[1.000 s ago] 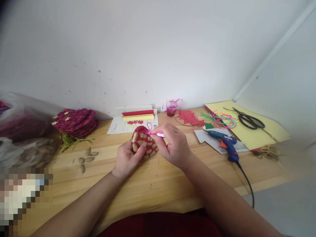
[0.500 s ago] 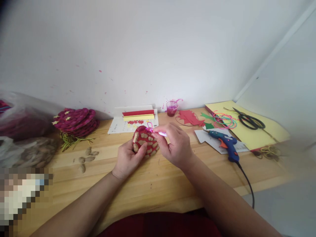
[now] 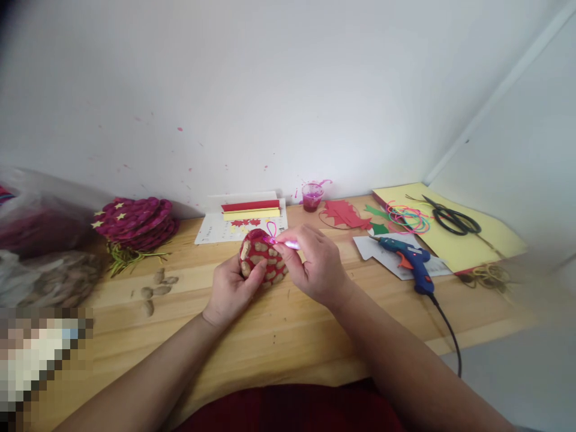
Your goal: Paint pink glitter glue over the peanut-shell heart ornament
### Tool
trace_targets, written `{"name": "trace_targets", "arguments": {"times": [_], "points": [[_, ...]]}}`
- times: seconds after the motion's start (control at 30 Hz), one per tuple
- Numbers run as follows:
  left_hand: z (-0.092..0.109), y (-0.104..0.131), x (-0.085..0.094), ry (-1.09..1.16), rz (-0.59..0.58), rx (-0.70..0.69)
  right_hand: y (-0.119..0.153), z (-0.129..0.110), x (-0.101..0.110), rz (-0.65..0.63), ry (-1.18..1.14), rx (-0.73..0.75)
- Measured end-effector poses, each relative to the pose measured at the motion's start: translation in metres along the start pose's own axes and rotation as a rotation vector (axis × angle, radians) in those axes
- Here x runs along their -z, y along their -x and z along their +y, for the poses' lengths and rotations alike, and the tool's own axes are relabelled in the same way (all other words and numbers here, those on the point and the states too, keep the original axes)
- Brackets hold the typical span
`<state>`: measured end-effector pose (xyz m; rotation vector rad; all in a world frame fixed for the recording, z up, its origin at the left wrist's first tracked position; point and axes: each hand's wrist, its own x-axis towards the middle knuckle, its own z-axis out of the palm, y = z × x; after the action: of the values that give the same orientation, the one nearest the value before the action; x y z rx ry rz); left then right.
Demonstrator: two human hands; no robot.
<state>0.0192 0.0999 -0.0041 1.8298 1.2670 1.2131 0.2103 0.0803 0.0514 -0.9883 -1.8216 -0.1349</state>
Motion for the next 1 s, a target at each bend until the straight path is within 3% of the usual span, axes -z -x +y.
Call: {"name": "trace_targets", "arguments": {"times": [0.7,1.0], "points": [[-0.0021,0.0007,0.0001,0.098,-0.01,0.03,0.0007,0.0041,-0.0013,0.045,-0.049,-0.039],[-0.0022,0.0002,0.0017,0.08,-0.017,0.007,-0.0008,0.0038,-0.0005,-0.058,0.002,0.091]]}}
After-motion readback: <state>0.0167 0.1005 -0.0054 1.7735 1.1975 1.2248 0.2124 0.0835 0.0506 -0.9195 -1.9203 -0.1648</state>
